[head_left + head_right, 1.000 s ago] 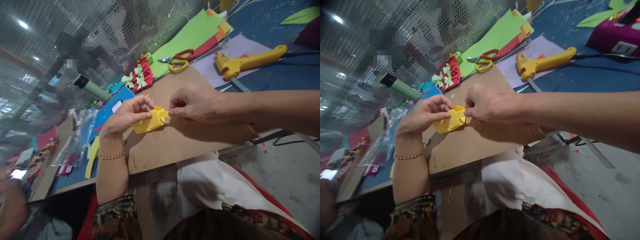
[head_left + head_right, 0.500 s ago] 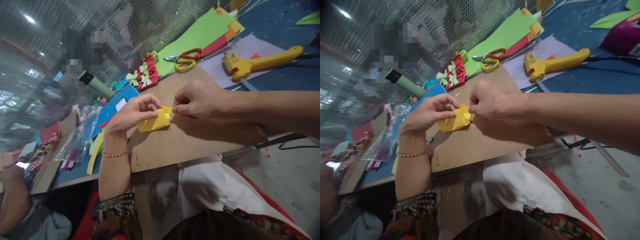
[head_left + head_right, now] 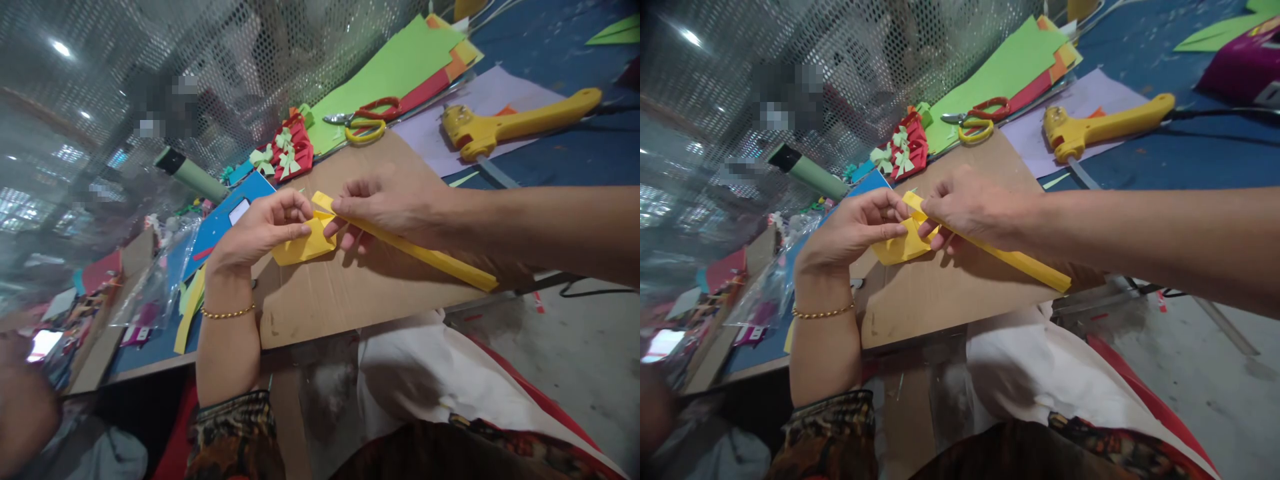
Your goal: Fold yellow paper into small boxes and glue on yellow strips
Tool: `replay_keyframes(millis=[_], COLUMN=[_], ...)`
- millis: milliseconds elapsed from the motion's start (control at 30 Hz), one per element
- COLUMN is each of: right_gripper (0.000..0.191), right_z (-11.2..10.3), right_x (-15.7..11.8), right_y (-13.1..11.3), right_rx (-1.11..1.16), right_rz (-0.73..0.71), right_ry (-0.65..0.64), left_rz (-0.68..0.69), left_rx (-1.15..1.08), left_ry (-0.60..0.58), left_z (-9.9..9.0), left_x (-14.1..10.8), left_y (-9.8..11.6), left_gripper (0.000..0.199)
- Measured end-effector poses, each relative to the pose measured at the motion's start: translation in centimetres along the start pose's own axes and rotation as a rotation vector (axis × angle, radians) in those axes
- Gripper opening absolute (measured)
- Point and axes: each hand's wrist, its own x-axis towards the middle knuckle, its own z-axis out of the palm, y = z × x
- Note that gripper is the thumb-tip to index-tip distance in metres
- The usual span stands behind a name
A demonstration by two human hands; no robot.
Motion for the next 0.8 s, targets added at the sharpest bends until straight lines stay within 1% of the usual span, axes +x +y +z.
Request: replay_keyframes(millis=[100,267,400,500,567,667,800], right_gripper=[0.031,0.032,0.032,0.036,0.038,0.038,0.036], right_z=[-0.1,0.2,0.2,0.0,-0.2,-0.4,-0.6], right_x=[0.2,0.4,0.4,0.4,0.3,0.1,-0.1], right_y=[0.1,0.4,0.4,0.4,0.2,-0.3,-0.6], right_rx=[0.039,0.05,0.062,0.074,0.005,-0.168,-0.357], right_rz=[-0.03,-0.038,-0.046,-0.046,-0.042,-0.021,0.012], right_ry=[-0.043,-0.024,-0.042,-0.044,-0.018,0.022,0.016], left_rz=[0.01,0.053,0.026,0.014,0.004,-0.017,-0.028], left_rx=[-0.003,-0.038,-0.045,-0.044,-0.043,-0.049,-0.047], left_ry=[-0.003,-0.025,-0.02,-0.003,0.009,0.027,0.025], left_z=[-0.1,-0.4,-0.4,-0.4,-0.3,-0.3,-0.2], left_x=[0.1,0.2,0.1,0.1,0.0,-0.1,-0.1], left_y=[-0.2,-0.6,-0.7,-0.7,-0.7,-0.5,-0.2], left_gripper=[0.036,0.043,0.043,0.044,0.044,0.044,0.042])
